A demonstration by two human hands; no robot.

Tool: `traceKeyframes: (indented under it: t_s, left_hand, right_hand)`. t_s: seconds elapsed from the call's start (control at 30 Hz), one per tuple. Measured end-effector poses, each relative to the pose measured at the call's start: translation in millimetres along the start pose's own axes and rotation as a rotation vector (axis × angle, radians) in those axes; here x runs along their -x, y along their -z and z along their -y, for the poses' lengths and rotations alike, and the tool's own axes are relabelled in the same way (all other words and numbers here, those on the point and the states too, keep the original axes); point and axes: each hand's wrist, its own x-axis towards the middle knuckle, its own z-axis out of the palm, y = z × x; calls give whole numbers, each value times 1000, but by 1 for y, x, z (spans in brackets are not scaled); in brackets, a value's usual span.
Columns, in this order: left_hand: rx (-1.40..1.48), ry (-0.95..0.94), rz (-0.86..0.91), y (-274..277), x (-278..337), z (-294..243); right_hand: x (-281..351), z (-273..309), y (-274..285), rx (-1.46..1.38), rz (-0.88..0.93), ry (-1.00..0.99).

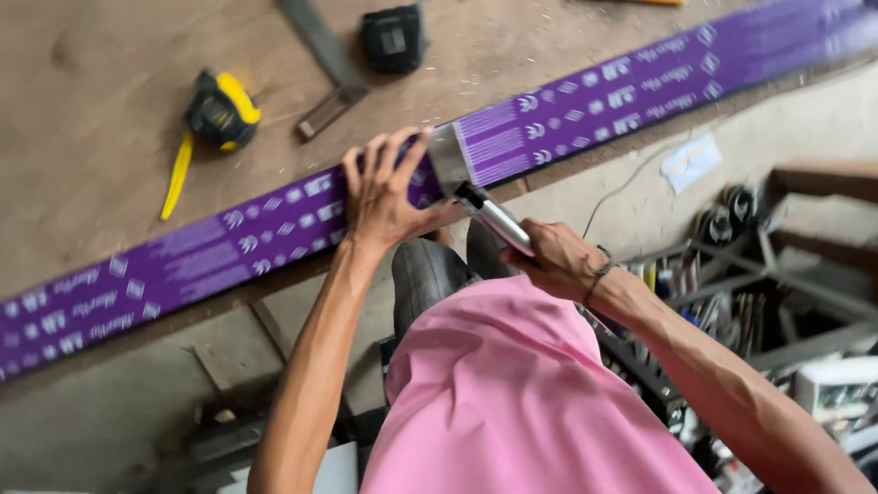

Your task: Measuring, marking, drilling, and fastening metal brackets onto a long metal profile

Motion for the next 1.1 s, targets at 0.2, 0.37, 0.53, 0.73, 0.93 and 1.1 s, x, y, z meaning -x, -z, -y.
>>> traceKeyframes:
  t_s: [0.2,0.37,0.53,0.73,0.93,1.1]
  left_hand:
    - [-37,30,89,2,-4,-1]
    - [-101,29,85,0,-6,-2]
    - [-115,36,60,-1,-7,-3]
    - [-60,56,47,-1,-7,0]
    - [-67,55,40,-2,-10,2]
    - [-43,67,51,-1,-8,4]
  right_hand:
    - [-18,-30,-37,4,-29,45]
    - [-20,-31,-44,207,-49,99]
    - [-17,-20,-34,261,-14,80]
    - [-17,-17,-20,298,39,36]
    - [-16,-8,-10,351,42,12]
    - [-17,-14,-18,365,50,-33]
